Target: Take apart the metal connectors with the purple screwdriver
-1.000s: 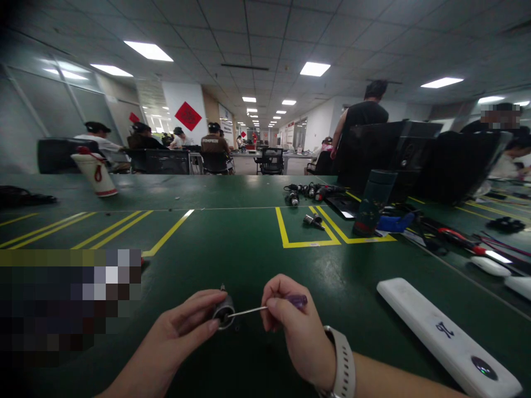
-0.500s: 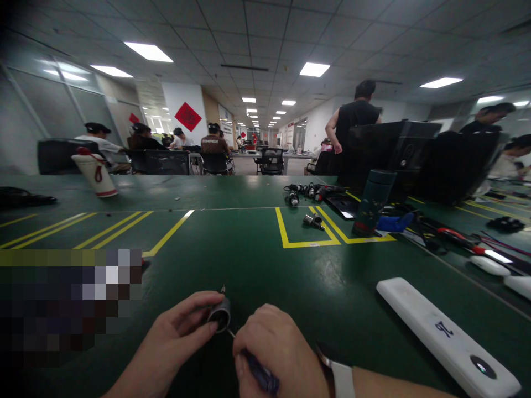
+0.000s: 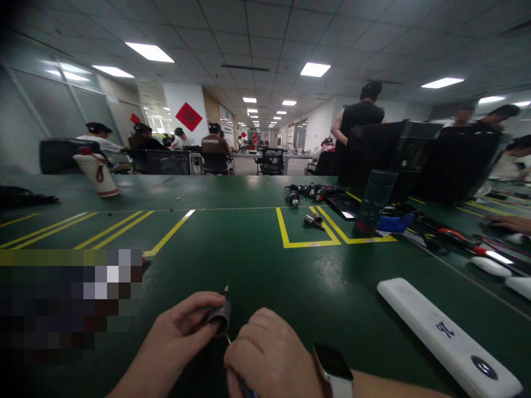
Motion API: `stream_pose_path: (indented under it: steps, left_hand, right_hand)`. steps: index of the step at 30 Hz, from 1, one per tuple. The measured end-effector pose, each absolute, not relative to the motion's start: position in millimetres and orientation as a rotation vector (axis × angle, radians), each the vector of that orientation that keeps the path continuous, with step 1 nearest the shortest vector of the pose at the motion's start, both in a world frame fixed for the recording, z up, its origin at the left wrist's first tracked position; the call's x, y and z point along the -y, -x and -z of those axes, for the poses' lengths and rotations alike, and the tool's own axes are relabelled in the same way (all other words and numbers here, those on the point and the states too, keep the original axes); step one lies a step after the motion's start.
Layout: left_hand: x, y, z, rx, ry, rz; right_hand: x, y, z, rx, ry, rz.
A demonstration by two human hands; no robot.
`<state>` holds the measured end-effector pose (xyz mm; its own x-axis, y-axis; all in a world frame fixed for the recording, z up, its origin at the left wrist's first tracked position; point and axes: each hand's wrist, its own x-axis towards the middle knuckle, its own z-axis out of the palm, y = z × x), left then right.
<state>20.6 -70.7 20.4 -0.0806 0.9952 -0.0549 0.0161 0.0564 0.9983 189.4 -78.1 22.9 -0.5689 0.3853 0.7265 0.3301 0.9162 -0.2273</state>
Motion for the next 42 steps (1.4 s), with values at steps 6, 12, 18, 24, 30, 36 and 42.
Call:
stream_pose_path:
  steps: [6,12,18,24,30,36,42]
  left_hand:
    - [72.6,-20.2,-20.4,-1.314,-1.191,-1.231]
    - [70.9,-19.9,-17.8,-1.329,-1.208,-1.245]
    - [71.1,-21.0,-19.8,-1.321,-1.221,-1.234]
    - [72.2,-23.1,-25.2,-1.357,-1.163,-1.211]
    - [73.5,-24.5,-28.7,-1.375,-1.126,-1.171]
    - [69.5,-21.6,-19.0,-1.334,-1.162,-1.186]
    - [69.7,-22.0,-19.6,-1.321,-1.151,-1.227]
  right_hand:
    - [79.6,-187.8,-24.0,2.202,0.452,-0.013]
    - [83.6,-187.4,-18.9,2.222,0.501,-0.042]
    - [85.7,-186.6,-21.1,2.281,0.528,0.016]
    - [86.0,-185.6,-18.6,2.287,0.557,-0.003]
    - [85.5,-185.8,-18.9,2.277,0.576,-0.065]
    - [83.1,-187.4,-23.2,2.222,0.532,-0.062]
    - [83.8,-186.0,-23.5,2.237,0.554,-0.106]
